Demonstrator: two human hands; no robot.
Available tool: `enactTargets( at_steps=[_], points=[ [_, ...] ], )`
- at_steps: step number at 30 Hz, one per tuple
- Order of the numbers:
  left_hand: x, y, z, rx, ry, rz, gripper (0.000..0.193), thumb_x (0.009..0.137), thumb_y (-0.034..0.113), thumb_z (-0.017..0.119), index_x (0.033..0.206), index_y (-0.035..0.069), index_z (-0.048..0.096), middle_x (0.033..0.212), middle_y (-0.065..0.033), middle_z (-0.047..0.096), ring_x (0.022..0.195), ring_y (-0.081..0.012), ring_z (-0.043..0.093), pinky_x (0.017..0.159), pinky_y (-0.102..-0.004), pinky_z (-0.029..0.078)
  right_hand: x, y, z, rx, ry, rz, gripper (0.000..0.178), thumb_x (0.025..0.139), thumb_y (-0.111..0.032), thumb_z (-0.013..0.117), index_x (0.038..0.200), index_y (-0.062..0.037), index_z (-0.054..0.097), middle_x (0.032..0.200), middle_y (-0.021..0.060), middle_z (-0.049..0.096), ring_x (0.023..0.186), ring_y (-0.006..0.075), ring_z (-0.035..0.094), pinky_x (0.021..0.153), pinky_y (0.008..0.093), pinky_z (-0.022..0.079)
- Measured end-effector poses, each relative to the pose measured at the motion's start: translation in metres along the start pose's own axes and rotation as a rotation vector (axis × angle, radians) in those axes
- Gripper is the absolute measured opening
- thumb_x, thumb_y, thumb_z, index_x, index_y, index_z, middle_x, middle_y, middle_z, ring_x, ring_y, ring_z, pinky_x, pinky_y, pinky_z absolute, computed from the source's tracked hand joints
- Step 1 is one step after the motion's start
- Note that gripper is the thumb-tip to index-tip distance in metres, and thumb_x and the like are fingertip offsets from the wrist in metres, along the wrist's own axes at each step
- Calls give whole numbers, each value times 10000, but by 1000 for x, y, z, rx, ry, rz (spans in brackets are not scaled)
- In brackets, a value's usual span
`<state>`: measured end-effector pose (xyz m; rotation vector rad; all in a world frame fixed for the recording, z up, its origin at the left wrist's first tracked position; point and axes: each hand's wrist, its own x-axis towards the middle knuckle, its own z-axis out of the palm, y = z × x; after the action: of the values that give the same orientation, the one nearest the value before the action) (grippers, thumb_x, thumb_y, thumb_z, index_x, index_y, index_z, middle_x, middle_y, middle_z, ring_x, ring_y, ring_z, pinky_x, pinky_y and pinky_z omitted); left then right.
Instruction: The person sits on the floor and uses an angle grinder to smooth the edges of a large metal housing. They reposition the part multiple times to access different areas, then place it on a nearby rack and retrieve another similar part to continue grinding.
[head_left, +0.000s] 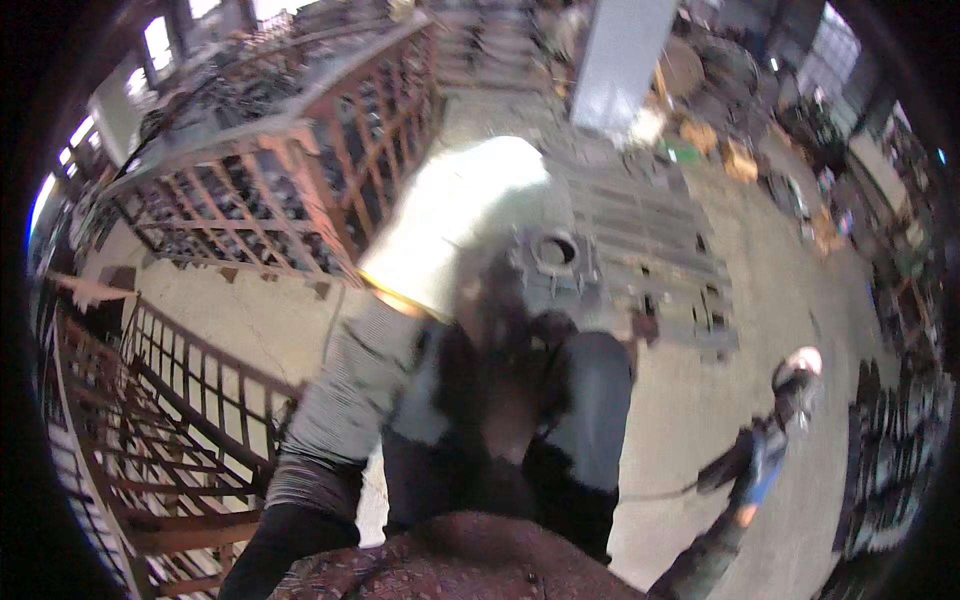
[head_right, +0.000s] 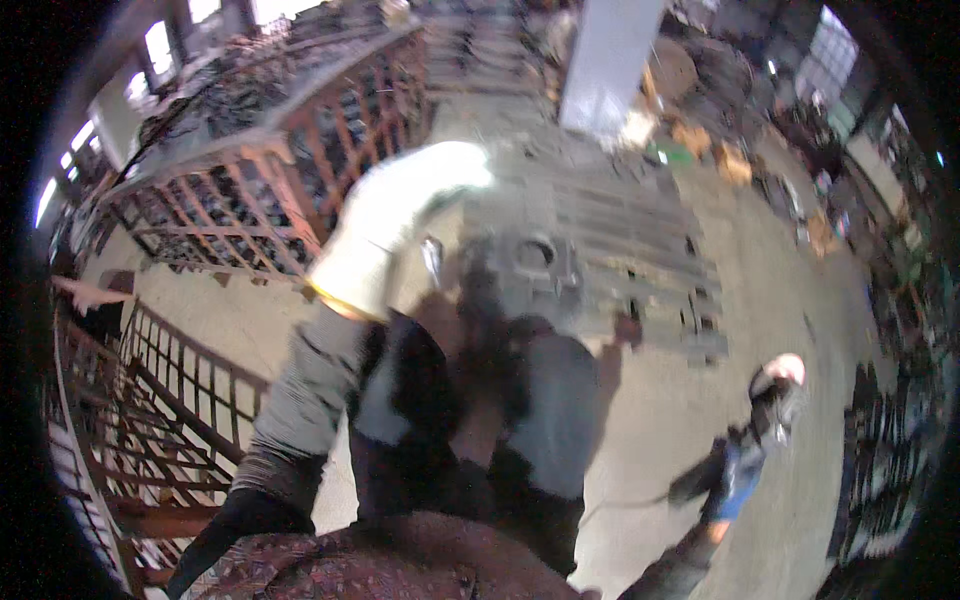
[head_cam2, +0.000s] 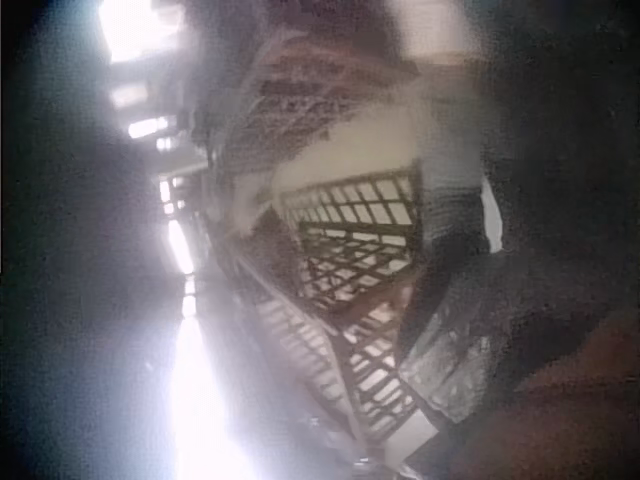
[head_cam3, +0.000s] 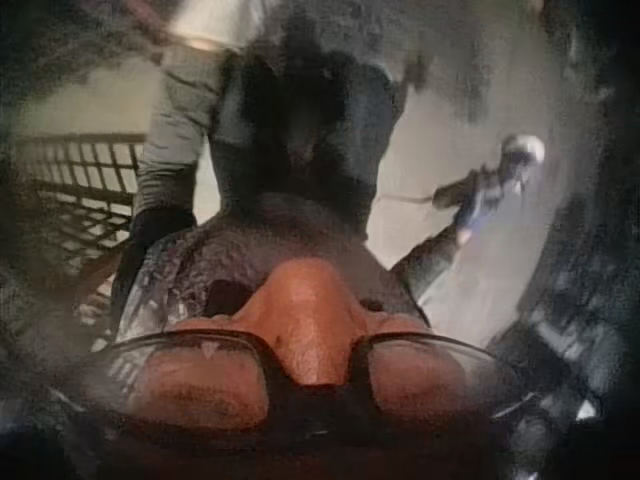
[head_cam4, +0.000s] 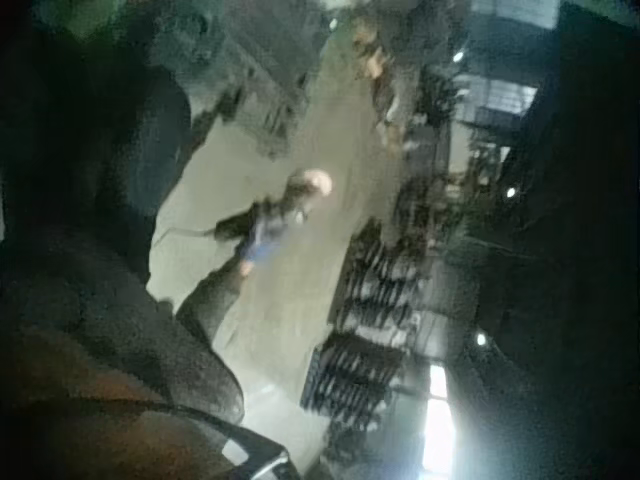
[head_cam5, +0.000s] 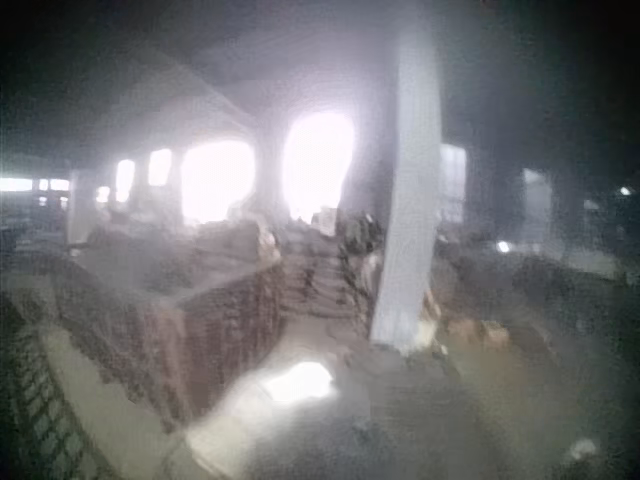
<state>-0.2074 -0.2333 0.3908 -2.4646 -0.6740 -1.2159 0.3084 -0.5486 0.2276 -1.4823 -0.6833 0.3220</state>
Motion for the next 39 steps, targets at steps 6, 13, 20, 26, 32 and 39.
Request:
enactTargets(
  at_steps=[6, 13, 20, 26, 32, 39],
  points=[
    [-49, -114, 63, -1154, 31, -1218, 445, 1138, 312, 554, 1394, -43, 635, 1357, -206, 725, 1172, -299, 757, 1015, -362, 618, 36, 82, 18, -483, -263, 140, 469, 868, -207, 858, 1258, -23, 675, 1053, 75, 744, 884, 187, 684, 833, 354, 573],
    [-96, -136, 178, -704, -553, -658, 340, 1099, 209, 537, 1296, 16, 736, 1352, -122, 742, 1232, -239, 702, 1105, -345, 525, 44, 179, 126, -557, -492, 257, 529, 838, -299, 883, 1235, -4, 691, 1078, 120, 787, 940, 200, 718, 838, 383, 584],
    [-88, -100, 341, -75, -862, -426, 740, 923, 706, 608, 1476, 217, 660, 1431, -162, 685, 1324, -347, 647, 1158, -439, 479, 57, 208, 216, -628, -773, 477, 662, 783, -378, 924, 1303, -52, 678, 1099, 137, 793, 1020, 266, 762, 905, 412, 606],
    [-92, -85, 411, -65, -1148, -168, 697, 983, 654, 561, 1281, 51, 743, 1221, -194, 756, 1144, -338, 720, 1058, -445, 521, 57, 220, 259, -657, -996, 506, 749, 770, -365, 924, 1406, -82, 647, 1248, 130, 773, 1156, 268, 745, 1009, 411, 590],
    [-130, -81, 442, -90, -915, -53, 691, 964, 715, 601, 987, 49, 785, 983, -152, 773, 902, -303, 737, 911, -426, 537, 58, 222, 285, -589, -1159, 450, 755, 783, -395, 902, 1427, -117, 624, 1265, 147, 766, 1192, 310, 741, 1015, 427, 590],
    [-134, -80, 447, -54, -817, -118, 690, 919, 727, 641, 975, 54, 782, 941, -164, 768, 890, -314, 725, 892, -442, 534, 55, 211, 309, -794, -1272, 382, 790, 801, -425, 877, 1469, -143, 566, 1212, 200, 768, 1140, 399, 739, 969, 488, 605]
  ],
)
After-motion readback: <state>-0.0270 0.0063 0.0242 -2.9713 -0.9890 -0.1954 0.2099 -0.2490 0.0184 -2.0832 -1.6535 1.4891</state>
